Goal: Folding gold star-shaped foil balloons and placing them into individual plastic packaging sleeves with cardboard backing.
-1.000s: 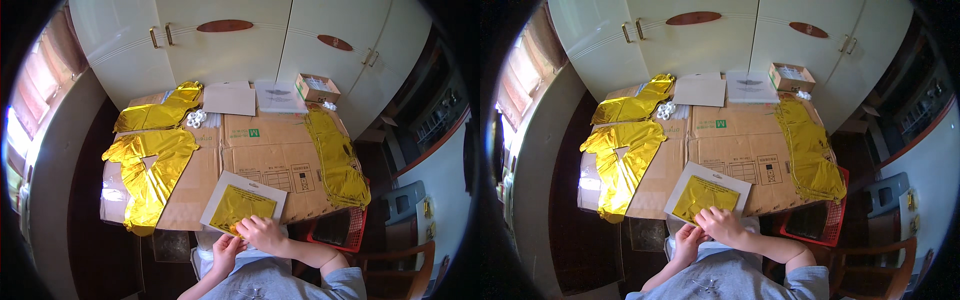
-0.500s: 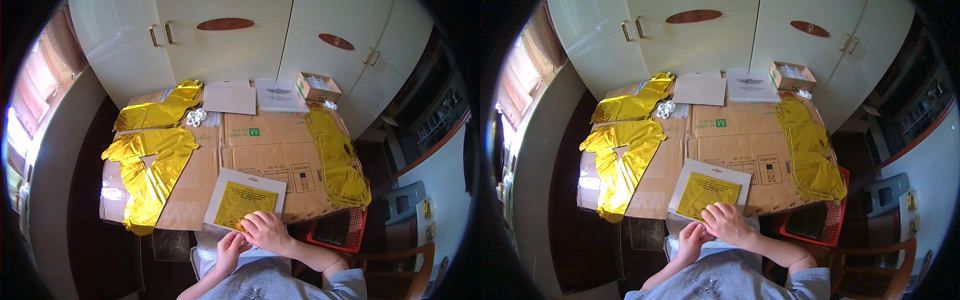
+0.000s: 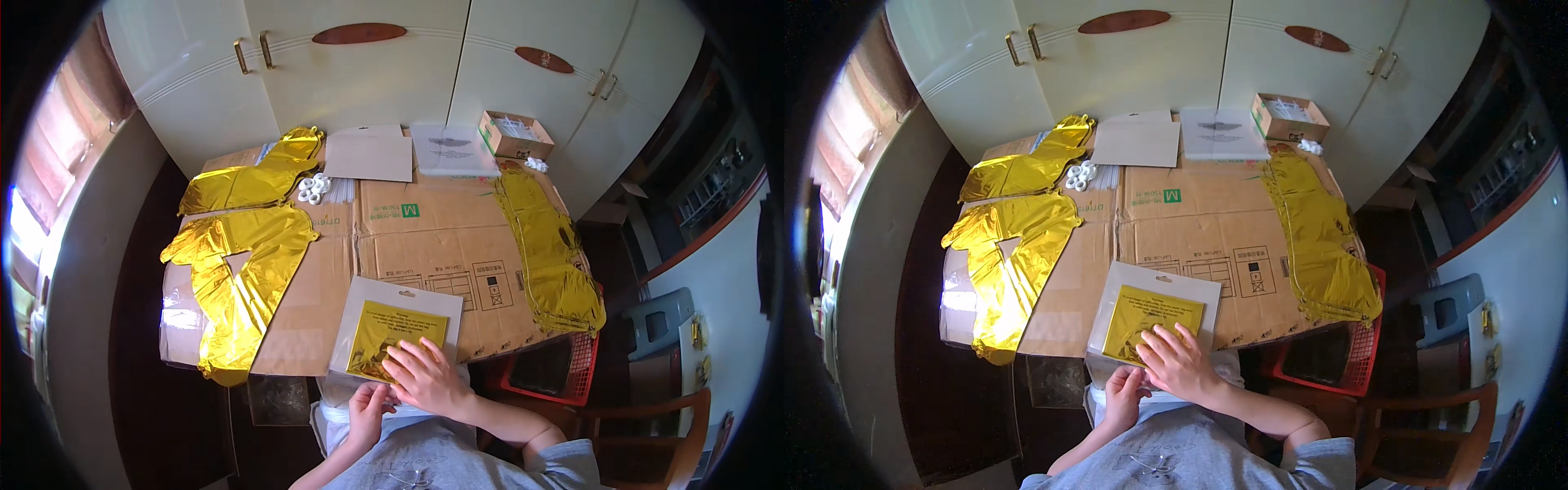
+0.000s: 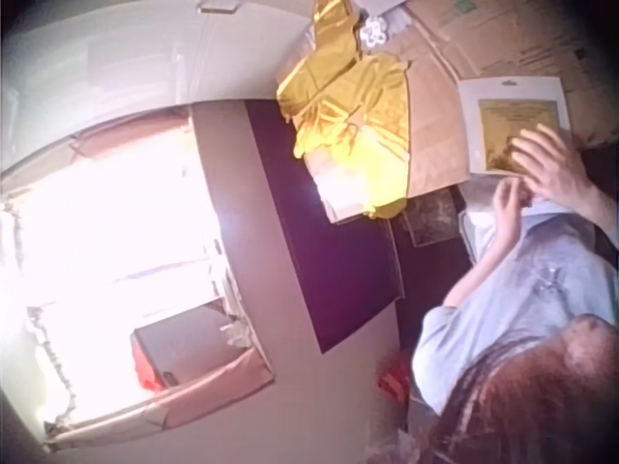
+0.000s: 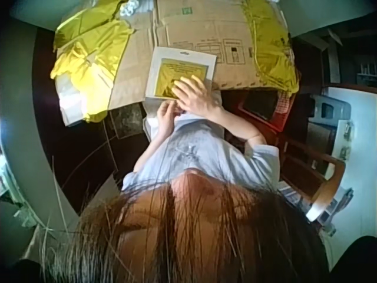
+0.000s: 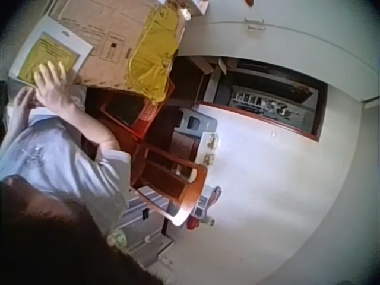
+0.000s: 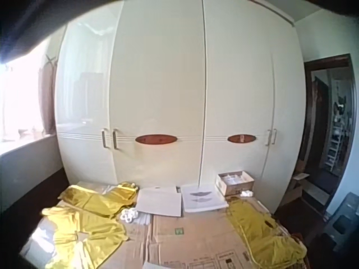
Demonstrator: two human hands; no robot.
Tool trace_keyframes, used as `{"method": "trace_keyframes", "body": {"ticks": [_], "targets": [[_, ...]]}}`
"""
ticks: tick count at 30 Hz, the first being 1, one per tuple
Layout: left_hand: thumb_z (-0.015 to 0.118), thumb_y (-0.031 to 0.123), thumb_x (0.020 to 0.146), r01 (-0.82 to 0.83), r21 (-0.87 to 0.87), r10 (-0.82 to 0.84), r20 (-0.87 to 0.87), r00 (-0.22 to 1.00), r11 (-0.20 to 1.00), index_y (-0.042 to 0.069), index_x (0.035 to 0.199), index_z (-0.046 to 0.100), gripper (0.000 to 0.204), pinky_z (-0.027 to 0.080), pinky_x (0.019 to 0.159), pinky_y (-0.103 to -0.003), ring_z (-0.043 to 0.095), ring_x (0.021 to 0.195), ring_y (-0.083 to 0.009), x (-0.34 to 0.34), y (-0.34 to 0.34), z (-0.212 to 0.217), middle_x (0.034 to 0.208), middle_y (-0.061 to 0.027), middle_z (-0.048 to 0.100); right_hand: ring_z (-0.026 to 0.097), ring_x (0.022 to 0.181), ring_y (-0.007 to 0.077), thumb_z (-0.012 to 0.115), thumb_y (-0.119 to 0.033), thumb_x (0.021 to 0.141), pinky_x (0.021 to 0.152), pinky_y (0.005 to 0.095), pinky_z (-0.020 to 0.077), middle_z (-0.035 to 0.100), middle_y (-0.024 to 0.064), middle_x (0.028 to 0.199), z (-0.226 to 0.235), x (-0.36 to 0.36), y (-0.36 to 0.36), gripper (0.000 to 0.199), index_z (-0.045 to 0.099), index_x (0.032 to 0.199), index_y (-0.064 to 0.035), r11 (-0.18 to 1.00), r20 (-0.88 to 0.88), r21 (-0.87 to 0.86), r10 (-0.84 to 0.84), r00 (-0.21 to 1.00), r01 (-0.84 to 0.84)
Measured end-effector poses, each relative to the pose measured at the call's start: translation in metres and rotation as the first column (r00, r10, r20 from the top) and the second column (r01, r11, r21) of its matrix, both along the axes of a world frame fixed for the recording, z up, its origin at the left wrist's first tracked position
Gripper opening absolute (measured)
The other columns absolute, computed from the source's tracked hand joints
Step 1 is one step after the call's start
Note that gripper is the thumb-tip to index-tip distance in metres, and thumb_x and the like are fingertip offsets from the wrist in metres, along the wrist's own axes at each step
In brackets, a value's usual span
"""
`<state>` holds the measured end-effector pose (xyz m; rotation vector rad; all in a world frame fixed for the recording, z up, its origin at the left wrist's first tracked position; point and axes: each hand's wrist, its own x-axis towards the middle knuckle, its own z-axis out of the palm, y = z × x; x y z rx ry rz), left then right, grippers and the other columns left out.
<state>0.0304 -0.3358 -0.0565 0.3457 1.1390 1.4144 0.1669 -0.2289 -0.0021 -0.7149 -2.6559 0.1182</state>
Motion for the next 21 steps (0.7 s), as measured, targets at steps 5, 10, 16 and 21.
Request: {"method": "trace_keyframes", "body": {"ticks": [5,10,16,21], "targets": [[0.055,0.015,0.099,0.031,0.007,-0.031,-0.002,1.000,0.999,0.003,0.095,0.059,0.013,0.055,0.064,-0.028,0.064,0.072,-0.0142,-0.004,0.005,0.001,0.083,-0.0067,0.066,0.049,0.124,0.0248,0.071,-0.026,0.077,0.107,0.0521,0.0335,0.055,0.0070,0.128,-0.006,-0.004,-0.004,0.043,0.063,0.116,-0.0116,0.998,-0.065,-0.029,-0.057,0.996,0.055],[0.055,0.014,0.099,0.044,0.011,-0.044,-0.009,0.999,0.999,0.002,0.098,0.059,0.013,0.056,0.068,-0.030,0.066,0.073,-0.0159,-0.007,0.004,-0.006,0.084,-0.0085,0.066,0.049,0.124,0.0249,0.071,-0.027,0.077,0.107,0.0525,0.0336,0.055,0.0071,0.128,-0.012,-0.006,-0.001,0.042,0.062,0.115,-0.0118,0.993,-0.094,0.024,-0.114,0.989,0.117],[0.054,0.014,0.099,0.018,-0.015,-0.018,0.008,1.000,1.000,0.000,0.097,0.059,0.015,0.057,0.070,-0.030,0.066,0.074,-0.0158,-0.006,0.008,0.002,0.087,-0.0098,0.067,0.048,0.125,0.0264,0.069,-0.029,0.081,0.107,0.0532,0.0333,0.054,0.0081,0.130,-0.012,-0.006,0.001,0.040,0.061,0.116,-0.0107,0.994,-0.082,0.018,-0.110,0.991,0.112],[0.056,0.019,0.098,0.118,-0.070,-0.123,-0.069,0.990,0.990,0.002,0.095,0.061,0.018,0.052,0.060,-0.026,0.065,0.066,-0.0132,-0.019,0.008,0.007,0.075,-0.0075,0.067,0.049,0.124,0.0281,0.070,-0.037,0.082,0.108,0.0497,0.0350,0.056,0.0099,0.128,-0.005,0.000,0.019,0.047,0.061,0.120,-0.0092,0.997,-0.059,-0.034,-0.071,0.996,0.069]]}}
